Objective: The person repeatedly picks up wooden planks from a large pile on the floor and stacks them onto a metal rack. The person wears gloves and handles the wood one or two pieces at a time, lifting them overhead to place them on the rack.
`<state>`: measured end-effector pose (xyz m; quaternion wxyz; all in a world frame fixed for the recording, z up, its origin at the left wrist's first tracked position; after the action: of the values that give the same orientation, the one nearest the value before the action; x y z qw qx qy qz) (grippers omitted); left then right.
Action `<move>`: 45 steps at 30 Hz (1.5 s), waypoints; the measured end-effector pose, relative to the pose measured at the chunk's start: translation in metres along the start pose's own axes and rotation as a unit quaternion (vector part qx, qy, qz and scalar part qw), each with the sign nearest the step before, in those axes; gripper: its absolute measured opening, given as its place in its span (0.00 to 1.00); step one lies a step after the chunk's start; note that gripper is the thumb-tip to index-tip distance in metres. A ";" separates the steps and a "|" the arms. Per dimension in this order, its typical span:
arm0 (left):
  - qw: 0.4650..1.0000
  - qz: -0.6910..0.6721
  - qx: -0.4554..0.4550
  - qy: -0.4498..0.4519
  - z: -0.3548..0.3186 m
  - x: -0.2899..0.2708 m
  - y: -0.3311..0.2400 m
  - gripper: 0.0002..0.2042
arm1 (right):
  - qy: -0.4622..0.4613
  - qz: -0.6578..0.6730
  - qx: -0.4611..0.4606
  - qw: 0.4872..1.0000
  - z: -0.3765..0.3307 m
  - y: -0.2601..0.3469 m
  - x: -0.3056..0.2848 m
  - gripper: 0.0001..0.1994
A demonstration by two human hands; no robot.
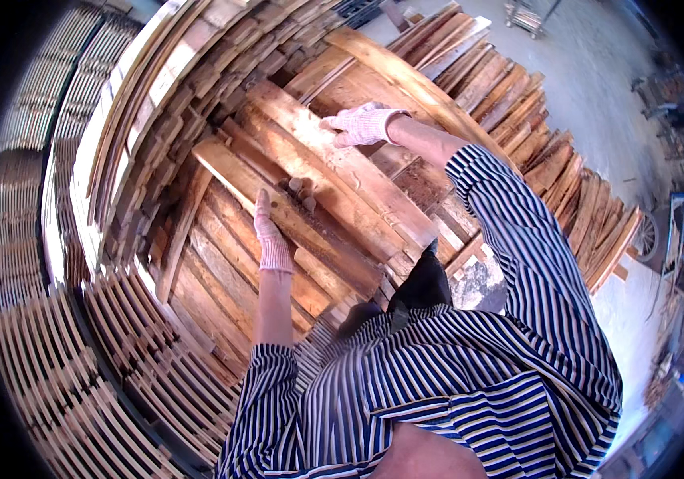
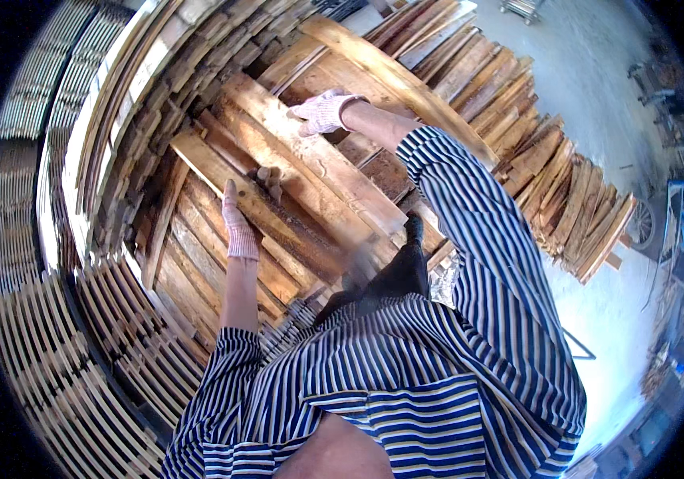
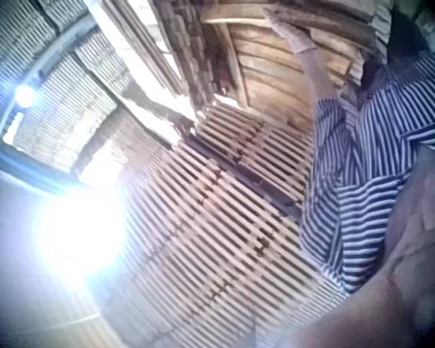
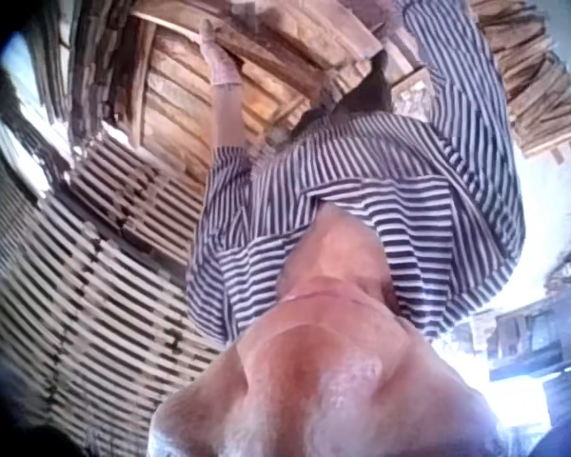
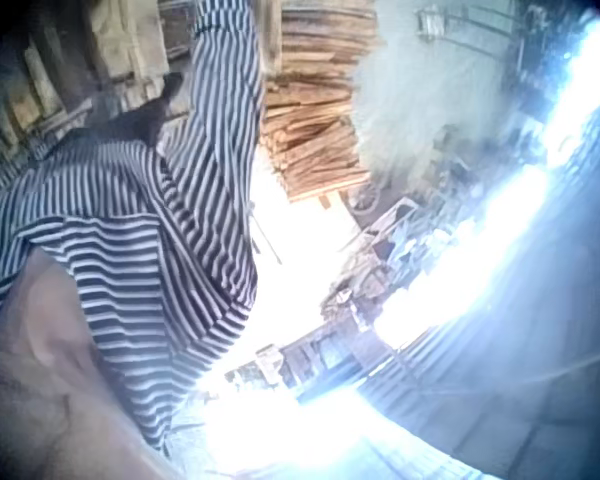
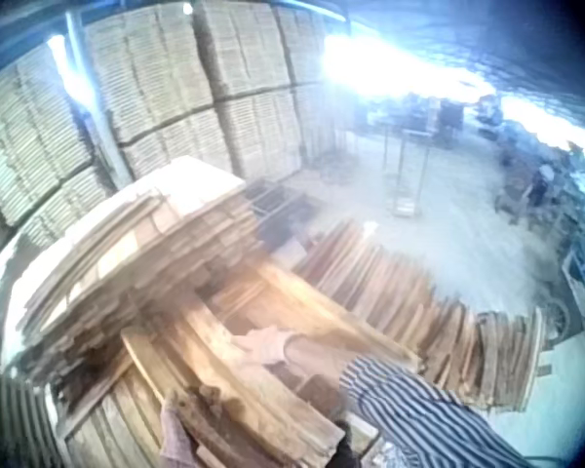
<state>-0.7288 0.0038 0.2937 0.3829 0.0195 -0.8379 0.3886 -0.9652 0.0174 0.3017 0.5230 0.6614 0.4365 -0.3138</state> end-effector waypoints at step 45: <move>0.961 -0.003 0.165 -0.220 -0.012 0.101 0.059 0.24 | -0.239 0.150 0.112 0.953 -0.123 -0.117 -0.053 0.41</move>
<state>-0.8117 0.0794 0.3276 0.1813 0.1698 -0.8256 0.5067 -1.0981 0.1319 0.3305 0.5757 0.6794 0.1561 -0.4274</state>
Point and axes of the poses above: each hand's wrist, its own z-axis towards the middle knuckle, its own x-axis out of the palm, y = z × x, the point moved 9 cm from there along z, towards the middle knuckle, and after that the axes turned 1 degree about x, right-handed, at the moved point
